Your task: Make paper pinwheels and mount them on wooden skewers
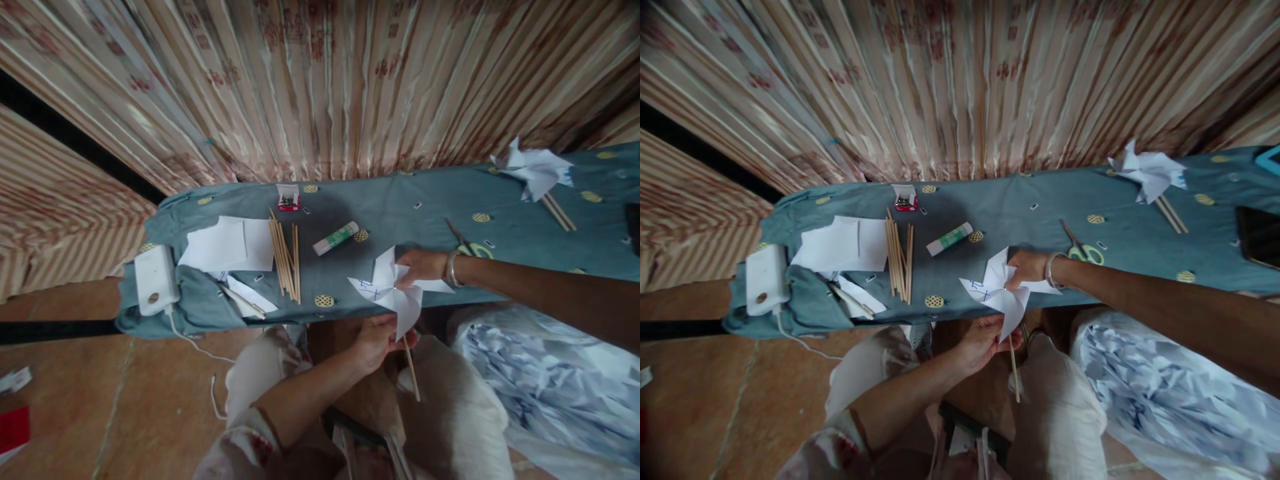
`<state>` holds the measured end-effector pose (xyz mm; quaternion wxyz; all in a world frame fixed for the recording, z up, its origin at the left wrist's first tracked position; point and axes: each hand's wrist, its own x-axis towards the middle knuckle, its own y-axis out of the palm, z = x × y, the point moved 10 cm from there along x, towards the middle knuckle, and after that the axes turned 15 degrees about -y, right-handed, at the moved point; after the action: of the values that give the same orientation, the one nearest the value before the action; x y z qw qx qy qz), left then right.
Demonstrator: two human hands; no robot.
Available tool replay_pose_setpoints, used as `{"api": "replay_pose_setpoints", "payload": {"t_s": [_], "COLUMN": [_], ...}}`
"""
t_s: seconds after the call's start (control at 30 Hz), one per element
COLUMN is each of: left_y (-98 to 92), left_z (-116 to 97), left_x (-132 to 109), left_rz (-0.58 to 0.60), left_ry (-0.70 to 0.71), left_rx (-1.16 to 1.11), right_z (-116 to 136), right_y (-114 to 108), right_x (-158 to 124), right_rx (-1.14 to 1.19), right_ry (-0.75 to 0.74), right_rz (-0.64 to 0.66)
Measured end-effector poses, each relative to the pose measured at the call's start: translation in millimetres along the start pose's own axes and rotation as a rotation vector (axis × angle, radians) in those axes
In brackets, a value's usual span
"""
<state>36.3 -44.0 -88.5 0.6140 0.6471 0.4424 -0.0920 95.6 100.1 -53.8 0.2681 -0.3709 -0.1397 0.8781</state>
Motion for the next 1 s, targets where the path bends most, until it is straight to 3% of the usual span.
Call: {"api": "replay_pose_setpoints", "payload": {"t_s": [0.5,1.0], "left_y": [-1.1,5.8], "left_z": [0.1,-1.3], "left_x": [5.8,8.4], "left_rz": [0.024,0.027], "left_ry": [-0.011,0.001], "left_rx": [0.023,-0.006], "right_z": [-4.0,-5.2], "right_y": [-3.9,-4.9], "right_x": [-0.5,-5.6], "right_rx": [-0.094,-0.003], "right_ry": [0.074,0.105], "right_rz": [-0.013,-0.086]}}
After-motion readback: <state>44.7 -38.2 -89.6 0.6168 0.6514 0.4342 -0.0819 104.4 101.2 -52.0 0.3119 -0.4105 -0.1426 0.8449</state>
